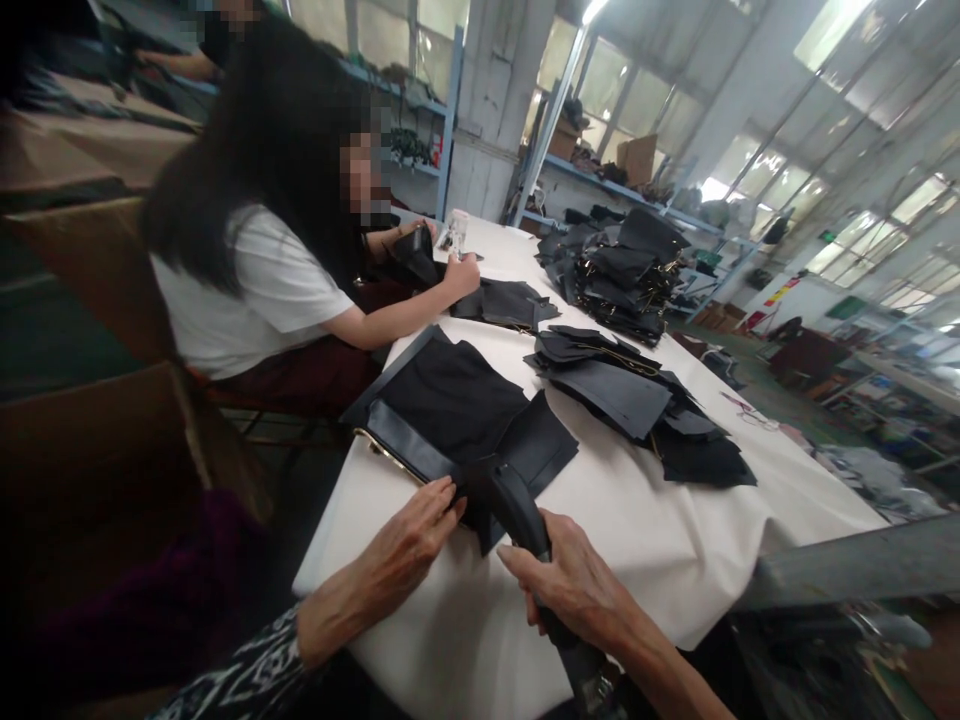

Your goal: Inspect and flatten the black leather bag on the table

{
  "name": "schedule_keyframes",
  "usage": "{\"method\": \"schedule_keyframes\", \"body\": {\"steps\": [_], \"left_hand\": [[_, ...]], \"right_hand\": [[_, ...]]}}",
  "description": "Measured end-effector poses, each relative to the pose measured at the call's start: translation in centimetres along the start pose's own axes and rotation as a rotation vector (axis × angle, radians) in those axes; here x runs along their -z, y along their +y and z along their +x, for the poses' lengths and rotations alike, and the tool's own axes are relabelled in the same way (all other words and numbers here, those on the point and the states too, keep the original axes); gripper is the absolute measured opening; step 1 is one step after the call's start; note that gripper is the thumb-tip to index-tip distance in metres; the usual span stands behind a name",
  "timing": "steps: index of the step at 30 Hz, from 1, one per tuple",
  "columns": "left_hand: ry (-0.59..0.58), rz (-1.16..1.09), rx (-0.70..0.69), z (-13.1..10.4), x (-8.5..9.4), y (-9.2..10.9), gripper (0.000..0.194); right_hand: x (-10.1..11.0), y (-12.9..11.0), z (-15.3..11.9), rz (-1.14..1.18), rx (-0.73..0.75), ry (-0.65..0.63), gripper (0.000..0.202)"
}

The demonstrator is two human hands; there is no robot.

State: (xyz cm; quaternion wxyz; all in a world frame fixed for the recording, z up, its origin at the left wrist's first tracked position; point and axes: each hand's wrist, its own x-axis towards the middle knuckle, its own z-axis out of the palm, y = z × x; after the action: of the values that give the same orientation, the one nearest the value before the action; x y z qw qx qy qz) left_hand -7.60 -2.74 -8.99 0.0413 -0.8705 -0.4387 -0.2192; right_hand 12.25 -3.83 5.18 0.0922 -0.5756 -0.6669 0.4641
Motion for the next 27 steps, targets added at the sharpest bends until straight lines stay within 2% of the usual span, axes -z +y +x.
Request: {"method": "schedule_keyframes", "body": {"steps": [5, 11, 14, 17, 20, 23, 27], "left_hand": [[0.021, 0.032, 0.015, -0.5, -1.0, 0.1, 0.051], [0.055, 0.131, 0.058, 0.1, 0.5, 0.7, 0.043], [0.069, 0.171, 0.044, 0.5, 0.7, 0.9, 0.039], [0.068, 0.189, 0.025, 0.7, 0.6, 1.0, 0.033], [0.059, 0.180, 0.028, 0.6, 1.0, 1.0, 0.035], [0.069, 0.180, 0.034, 0.3, 1.3, 1.1, 0.041], [0.084, 0.176, 0.016, 0.0, 1.0, 1.0, 0.042]], "right_hand": [[-0.2, -0.4, 0.5, -0.086, -0.055, -0.022, 0.020], [0.5, -1.1, 0.7, -0.211, -0.030, -0.039, 0.023], [0.7, -1.6, 1.5, -0.254, -0.012, -0.045, 0.024], [0.5, -2.0, 3.0, -0.251, 0.019, -0.034, 0.025], [0.7, -2.4, 3.9, -0.174, 0.022, 0.027, 0.028], [1.4, -2.9, 2.8, -0.118, 0.030, 0.057, 0.029], [1.7, -3.2, 0.1, -0.216, 0.030, 0.066, 0.022]]}}
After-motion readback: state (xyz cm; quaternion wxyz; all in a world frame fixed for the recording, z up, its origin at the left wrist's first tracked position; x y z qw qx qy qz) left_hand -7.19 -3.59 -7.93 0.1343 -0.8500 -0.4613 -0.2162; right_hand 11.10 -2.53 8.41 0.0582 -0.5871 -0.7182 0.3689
